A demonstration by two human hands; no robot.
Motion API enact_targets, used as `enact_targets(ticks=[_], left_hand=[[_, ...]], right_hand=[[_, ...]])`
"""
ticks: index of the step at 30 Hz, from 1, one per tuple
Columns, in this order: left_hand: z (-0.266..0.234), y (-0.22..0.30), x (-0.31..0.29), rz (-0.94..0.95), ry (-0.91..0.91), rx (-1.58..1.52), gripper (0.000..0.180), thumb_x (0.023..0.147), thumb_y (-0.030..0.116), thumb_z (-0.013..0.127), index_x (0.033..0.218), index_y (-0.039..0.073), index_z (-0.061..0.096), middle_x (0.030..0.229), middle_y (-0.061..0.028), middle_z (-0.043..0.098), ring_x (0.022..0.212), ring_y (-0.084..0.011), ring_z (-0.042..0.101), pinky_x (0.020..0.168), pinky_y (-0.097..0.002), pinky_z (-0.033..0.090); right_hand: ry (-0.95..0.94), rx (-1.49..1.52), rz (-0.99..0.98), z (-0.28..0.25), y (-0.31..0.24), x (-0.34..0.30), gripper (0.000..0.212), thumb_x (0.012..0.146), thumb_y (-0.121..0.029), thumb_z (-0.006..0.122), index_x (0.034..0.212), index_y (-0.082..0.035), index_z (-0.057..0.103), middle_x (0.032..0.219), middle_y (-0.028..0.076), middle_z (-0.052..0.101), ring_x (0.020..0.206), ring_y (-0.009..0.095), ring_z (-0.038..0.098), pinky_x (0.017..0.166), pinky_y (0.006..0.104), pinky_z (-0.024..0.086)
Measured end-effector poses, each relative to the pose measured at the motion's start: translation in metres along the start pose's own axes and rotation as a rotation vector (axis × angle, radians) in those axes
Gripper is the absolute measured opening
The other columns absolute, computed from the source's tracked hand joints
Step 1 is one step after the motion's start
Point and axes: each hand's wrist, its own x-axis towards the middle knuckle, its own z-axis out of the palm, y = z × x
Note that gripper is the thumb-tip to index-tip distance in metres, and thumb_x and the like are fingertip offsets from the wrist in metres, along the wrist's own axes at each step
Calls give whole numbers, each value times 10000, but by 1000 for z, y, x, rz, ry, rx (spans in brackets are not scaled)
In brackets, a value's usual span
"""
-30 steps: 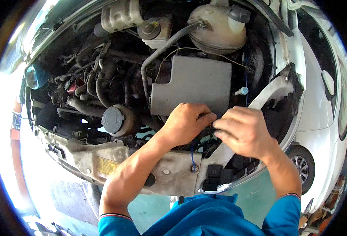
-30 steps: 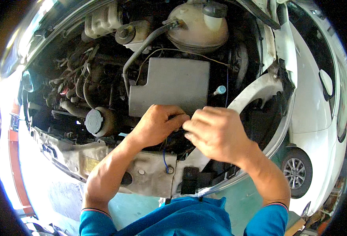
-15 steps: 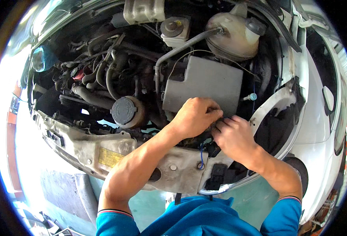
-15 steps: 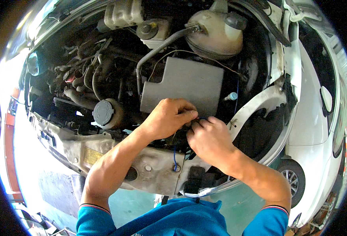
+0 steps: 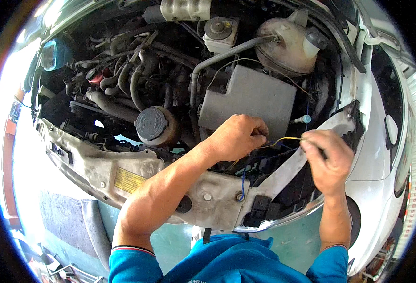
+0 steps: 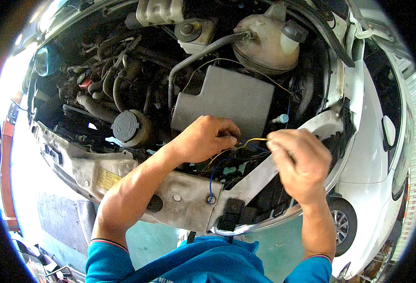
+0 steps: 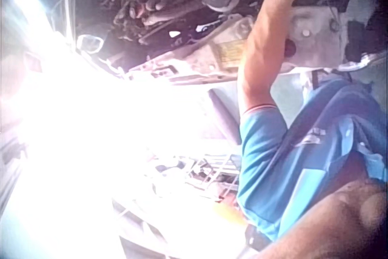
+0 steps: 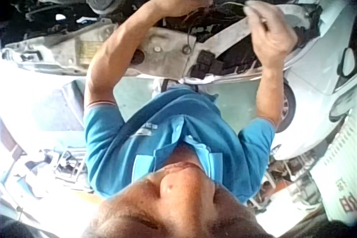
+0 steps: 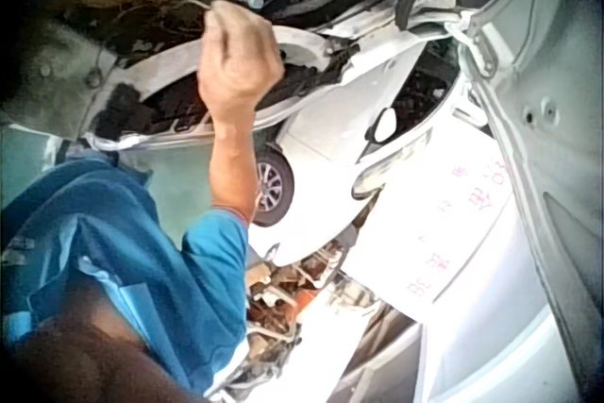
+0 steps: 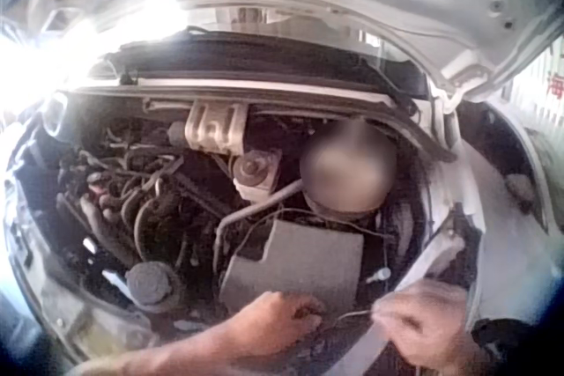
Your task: The person works under the open hood of a white car, manipulating a yellow wire and a blue wire near the engine bay. They repeatedly twist and adjust the wire ends by hand, then tuck the wires back into the engine compartment.
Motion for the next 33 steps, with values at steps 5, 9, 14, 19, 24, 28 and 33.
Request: enact_targets(ticks=[5, 9, 14, 19, 24, 28, 33], left_hand=[[4, 12, -5, 142, 147, 276, 273, 966, 206, 679, 1166, 23, 705, 1088, -174, 734, 979, -230, 707, 870, -351, 544], [-6, 35, -11, 80, 36, -418, 360, 1044, 290, 643, 1209, -28, 682, 1090, -85, 737, 1035, -150, 665, 895, -329, 539], [-1, 40, -16, 92, -27, -508, 330, 964, 204, 755, 1198, -20, 694, 1100, -84, 751, 1002, -162, 690, 912, -339, 561], [-8, 38, -12, 44, -3, -275, 228, 935, 152, 755, 1100, -4, 738, 956, -100, 764, 866, -136, 700, 795, -316, 567], [-4, 26, -9, -62, 37, -157, 204, 940, 148, 711, 1057, -18, 736, 864, -101, 754, 798, -134, 688, 741, -304, 551], [-1, 23, -8, -93, 79, -147, 207, 940, 142, 699, 1052, -30, 728, 870, -101, 755, 795, -133, 681, 744, -301, 548], [-2, 29, -9, -87, 67, -169, 206, 947, 134, 691, 1073, -24, 728, 914, -111, 755, 826, -122, 677, 760, -297, 546]], right_hand=[[115, 275, 328, -17, -3, -6, 166, 849, 84, 743, 1005, 26, 728, 935, 109, 764, 810, 150, 707, 748, 263, 555], [50, 332, 345, -5, -2, -5, 146, 845, 65, 763, 983, 22, 749, 912, 91, 775, 810, 123, 714, 733, 252, 558], [-35, 363, 320, 11, 1, -5, 143, 862, 0, 787, 1003, 1, 760, 906, 91, 778, 785, 120, 718, 705, 256, 564], [-106, 400, 374, 11, 4, -4, 196, 946, -72, 735, 1128, 0, 727, 944, 111, 782, 836, 127, 732, 725, 253, 574], [-281, 114, 298, -6, 15, 5, 222, 889, -63, 754, 1102, -9, 728, 998, 131, 755, 861, 192, 737, 753, 306, 574], [-710, -165, 202, 1, 15, 0, 206, 770, -96, 765, 957, -12, 751, 998, 120, 682, 985, 323, 647, 833, 406, 538], [-869, -85, 181, 3, 32, 11, 164, 814, -146, 727, 926, -27, 746, 998, 131, 659, 1037, 333, 621, 898, 436, 520]])
